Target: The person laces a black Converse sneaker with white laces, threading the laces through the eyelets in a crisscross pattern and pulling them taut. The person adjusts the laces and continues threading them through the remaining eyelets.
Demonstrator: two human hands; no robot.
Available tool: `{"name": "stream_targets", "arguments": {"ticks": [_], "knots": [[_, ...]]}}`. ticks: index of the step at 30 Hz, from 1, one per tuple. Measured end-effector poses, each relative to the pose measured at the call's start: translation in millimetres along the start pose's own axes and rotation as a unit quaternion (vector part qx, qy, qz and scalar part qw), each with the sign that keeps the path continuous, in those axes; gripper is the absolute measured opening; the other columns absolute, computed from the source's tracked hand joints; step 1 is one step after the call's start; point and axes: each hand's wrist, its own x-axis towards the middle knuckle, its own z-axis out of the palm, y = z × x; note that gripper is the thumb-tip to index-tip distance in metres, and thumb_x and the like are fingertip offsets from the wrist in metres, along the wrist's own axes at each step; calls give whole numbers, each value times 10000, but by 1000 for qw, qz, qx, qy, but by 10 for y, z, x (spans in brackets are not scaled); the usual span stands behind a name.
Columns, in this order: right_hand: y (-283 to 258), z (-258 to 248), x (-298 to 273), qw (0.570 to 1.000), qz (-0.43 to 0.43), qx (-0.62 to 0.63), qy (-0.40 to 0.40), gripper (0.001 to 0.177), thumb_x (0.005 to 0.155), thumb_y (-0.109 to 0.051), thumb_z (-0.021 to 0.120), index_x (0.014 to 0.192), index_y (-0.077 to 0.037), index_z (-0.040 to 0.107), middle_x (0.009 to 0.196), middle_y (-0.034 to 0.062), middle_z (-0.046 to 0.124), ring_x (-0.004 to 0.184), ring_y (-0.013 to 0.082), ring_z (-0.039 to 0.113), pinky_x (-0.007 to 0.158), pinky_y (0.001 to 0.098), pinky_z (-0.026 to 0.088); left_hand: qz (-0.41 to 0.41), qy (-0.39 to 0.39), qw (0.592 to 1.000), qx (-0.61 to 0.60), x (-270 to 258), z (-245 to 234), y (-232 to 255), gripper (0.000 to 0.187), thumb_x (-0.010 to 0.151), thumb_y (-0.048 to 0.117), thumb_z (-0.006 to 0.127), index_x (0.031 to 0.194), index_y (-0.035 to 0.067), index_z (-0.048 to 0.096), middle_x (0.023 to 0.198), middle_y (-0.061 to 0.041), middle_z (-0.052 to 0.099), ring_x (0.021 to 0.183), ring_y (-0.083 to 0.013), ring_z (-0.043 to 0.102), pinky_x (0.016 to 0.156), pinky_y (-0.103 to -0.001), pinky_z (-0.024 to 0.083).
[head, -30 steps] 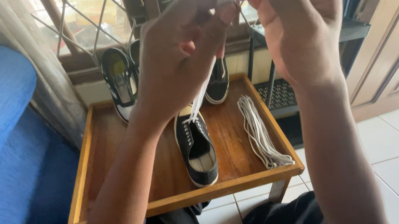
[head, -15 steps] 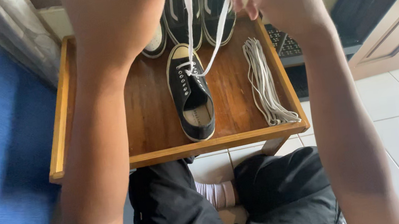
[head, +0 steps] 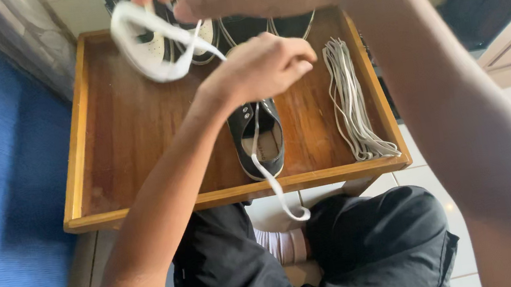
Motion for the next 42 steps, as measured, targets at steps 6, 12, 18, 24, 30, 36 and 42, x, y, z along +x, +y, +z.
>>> {"name": "stream_targets", "arguments": {"ticks": [6,12,18,24,30,36,42], "knots": [[-166,476,-290,977,184,-46,-98,250,965,-325,648,1024,-102,744,928,87,761,836,212,753,735,367,608,-111,84,988,-61,-522,-43,-1019,207,929,216,667,985,25,723,773,-90,738,702,-196,725,636,-352,526],[-372,1374,-658,875,409,-122,-228,447,952,-433,632,746,-48,728,724,192,700,705,399,701,660,513,550,-153,124,978,-70,-579,246,-1345,404,1017,399,660,874,25,707,689,-112,671,603,-235,625,593,-377,469],[-478,1537,-789,866,436,-41,-240,529,920,-527,647,678,-68,752,691,195,701,724,398,683,653,504,524,-223,84,971,-10,-688,341,-1355,550,1028,479,642,741,10,659,599,-139,619,519,-280,556,554,-395,431],[-602,1601,-783,867,445,-47,-219,448,808,-486,734,749,-42,714,776,154,708,790,377,694,666,499,519,-125,135,981,-68,-788,338,-1399,503,1038,434,639,771,7,650,612,-139,581,500,-271,499,523,-393,402],[-599,1408,-946,882,456,48,-105,334,927,-354,666,786,-58,729,796,90,721,765,284,702,695,426,529,-174,104,976,-84,-826,362,-1437,518,1071,415,640,781,-15,627,560,-140,470,513,-227,375,504,-374,333],[-73,911,-1005,916,298,236,128,241,1084,-228,652,1097,-14,762,1124,103,700,963,149,611,846,304,517,-164,81,976,-121,-809,343,-1400,413,901,431,804,783,53,685,593,1,573,547,-70,521,508,-281,407],[503,534,-1074,774,258,470,338,148,1063,-157,615,1096,-79,737,1145,88,725,1057,197,700,958,402,594,-213,58,967,-131,-805,341,-1384,263,872,322,828,860,76,738,648,-30,579,592,-101,510,548,-293,411]]}}
